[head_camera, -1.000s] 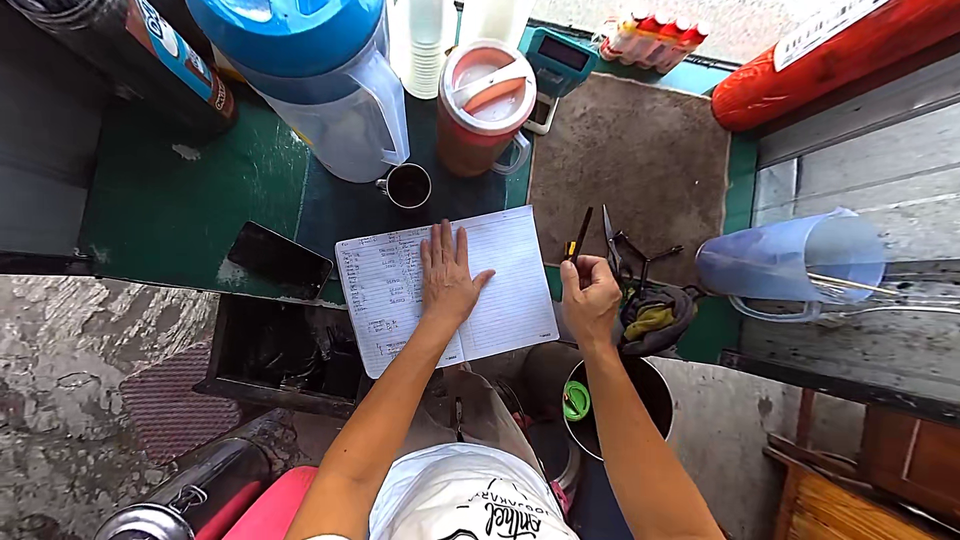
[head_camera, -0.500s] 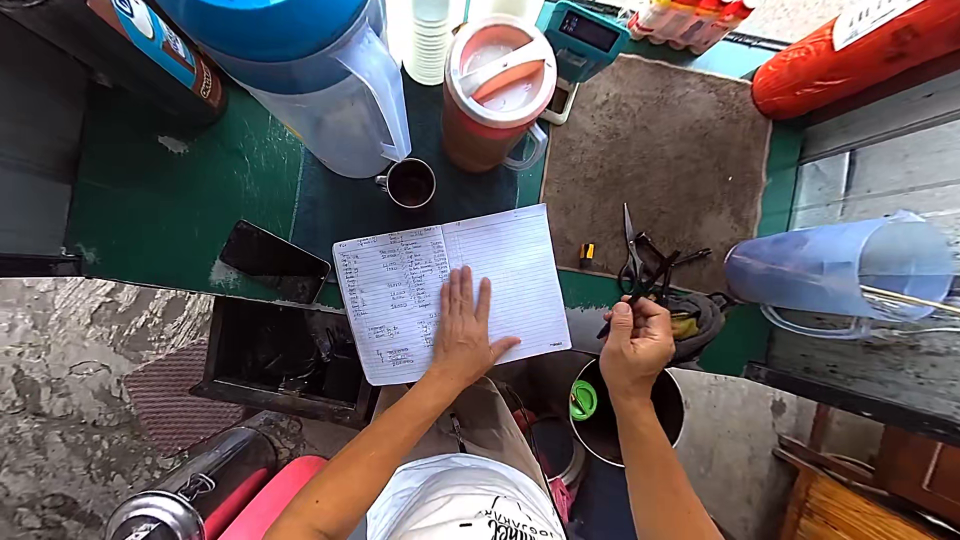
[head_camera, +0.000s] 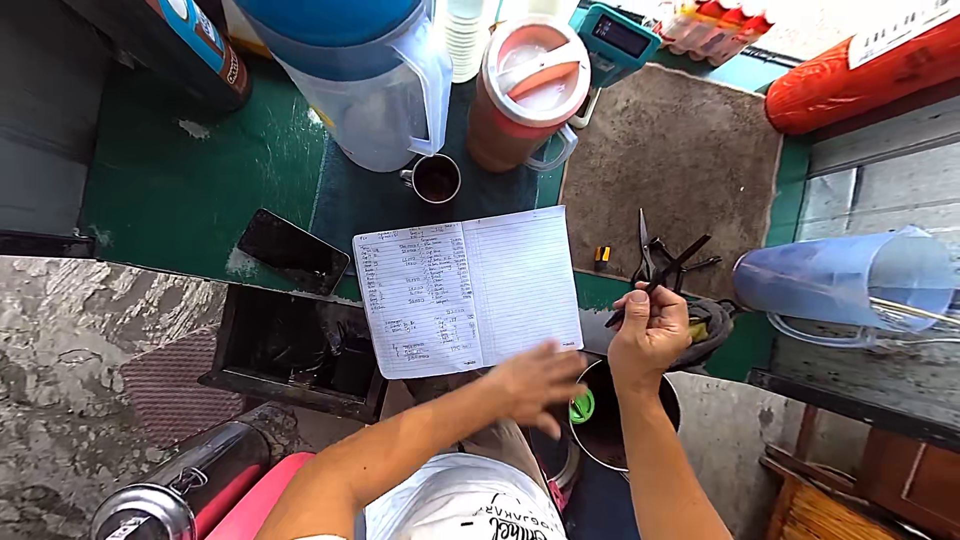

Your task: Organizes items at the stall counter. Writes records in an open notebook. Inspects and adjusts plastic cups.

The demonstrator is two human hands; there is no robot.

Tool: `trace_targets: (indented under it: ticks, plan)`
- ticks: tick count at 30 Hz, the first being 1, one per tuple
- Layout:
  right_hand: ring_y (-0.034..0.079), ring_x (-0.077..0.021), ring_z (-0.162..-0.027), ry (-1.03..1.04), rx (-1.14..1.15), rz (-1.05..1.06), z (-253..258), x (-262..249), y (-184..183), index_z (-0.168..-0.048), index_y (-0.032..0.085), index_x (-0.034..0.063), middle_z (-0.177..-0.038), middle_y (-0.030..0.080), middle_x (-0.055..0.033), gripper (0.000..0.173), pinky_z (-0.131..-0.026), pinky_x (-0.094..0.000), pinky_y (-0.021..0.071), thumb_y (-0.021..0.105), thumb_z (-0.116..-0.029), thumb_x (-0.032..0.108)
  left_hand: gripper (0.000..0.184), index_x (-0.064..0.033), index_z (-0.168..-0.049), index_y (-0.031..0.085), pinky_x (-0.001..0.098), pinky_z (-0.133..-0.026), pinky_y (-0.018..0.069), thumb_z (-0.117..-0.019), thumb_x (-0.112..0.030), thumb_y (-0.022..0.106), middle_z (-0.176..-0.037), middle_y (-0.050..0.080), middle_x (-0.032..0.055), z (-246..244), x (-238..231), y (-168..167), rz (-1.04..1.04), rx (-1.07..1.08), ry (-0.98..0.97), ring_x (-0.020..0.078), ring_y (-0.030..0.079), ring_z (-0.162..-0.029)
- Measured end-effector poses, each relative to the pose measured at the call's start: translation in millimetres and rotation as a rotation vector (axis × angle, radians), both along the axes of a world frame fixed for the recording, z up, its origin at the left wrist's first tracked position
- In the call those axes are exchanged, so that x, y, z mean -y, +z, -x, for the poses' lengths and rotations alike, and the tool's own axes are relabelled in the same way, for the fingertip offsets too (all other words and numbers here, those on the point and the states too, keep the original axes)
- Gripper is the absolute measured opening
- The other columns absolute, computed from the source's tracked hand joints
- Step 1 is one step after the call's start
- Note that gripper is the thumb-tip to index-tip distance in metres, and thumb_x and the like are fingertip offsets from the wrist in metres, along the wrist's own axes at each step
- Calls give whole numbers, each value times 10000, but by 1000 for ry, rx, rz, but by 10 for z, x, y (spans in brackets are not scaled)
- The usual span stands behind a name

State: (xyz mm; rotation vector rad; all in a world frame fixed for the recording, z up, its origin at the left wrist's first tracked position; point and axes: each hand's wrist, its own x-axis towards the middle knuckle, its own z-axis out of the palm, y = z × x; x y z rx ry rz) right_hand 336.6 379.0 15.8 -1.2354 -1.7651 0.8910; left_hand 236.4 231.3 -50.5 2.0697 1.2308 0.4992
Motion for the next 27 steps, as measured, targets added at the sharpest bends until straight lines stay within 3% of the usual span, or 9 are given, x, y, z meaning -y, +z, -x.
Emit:
trace_targets:
  ticks: [3,7,9,11,14,16,17,22,27]
  plan:
    - [634,-1,-701,10,9,-33,-5,-28,101,-1145,576,-54,-864,660,23,192,-604,-163,542,519,-1048,102,519,-157,-1454,581,473,-1208,348,-1025,-449,583,-1596,449,110,-79,265,259,-34,182,-213,284,404,-1489]
    - [627,12,-680,-5,8,-52,-37,12,148,-1139,565,-50,-848,653,37,179,-595,-154,538,512,-1049,95,501,-136,-1406,636,533,-1216,342,-1016,-446,582,-1518,538,149,400,-40,255,-223,-7,558,305,459,-1454]
    - [623,15,-672,-8,-2,-52,-4,53,180,-1138,561,-46,-843,650,43,174,-591,-152,534,506,-1048,93,723,-149,-1550,474,583,-1257,197,-1001,-619,487,-1646,333,193,544,-247,-1,-102,-217,783,359,259,-1550]
    - [625,10,-674,1,-5,-46,51,104,202,-1141,565,-47,-841,654,40,182,-591,-154,536,501,-1054,100,926,-110,-1595,380,602,-1267,117,-921,-730,518,-1672,205,263,437,-177,-137,-21,-205,654,424,133,-1569]
    - [623,-2,-689,77,49,22,156,164,193,-1178,562,-66,-853,652,6,241,-616,-170,541,497,-1058,132,659,-233,-1505,537,530,-1254,249,-965,-607,587,-1610,431,98,41,309,145,135,16,64,294,348,-1518]
    - [634,-19,-701,150,157,60,256,193,179,-1205,586,-73,-868,667,-42,303,-643,-196,554,524,-1053,182,574,-169,-1505,531,577,-1051,477,-1044,-512,516,-1400,635,133,85,542,416,366,152,-97,335,620,-1267]
    - [643,-42,-705,181,228,65,308,211,164,-1210,607,-63,-875,679,-71,322,-662,-223,561,544,-1048,208,532,-124,-1460,573,584,-962,525,-1053,-464,526,-1253,707,165,214,696,482,372,212,2,353,690,-1128]
    - [685,-263,-760,269,504,46,614,275,7,-1242,629,-16,-928,713,-171,371,-735,-471,564,606,-1031,289,288,-8,-1120,749,395,-943,592,-1030,-227,584,-1086,762,116,1178,1639,492,-45,173,847,207,733,-1042]
    - [640,-489,-1006,374,812,170,828,318,-274,-1396,522,-16,-1095,648,-307,551,-892,-670,485,638,-1012,362,218,-33,-1027,776,420,-870,617,-1004,-192,629,-1006,771,106,1894,2728,429,39,-88,1103,224,754,-941]
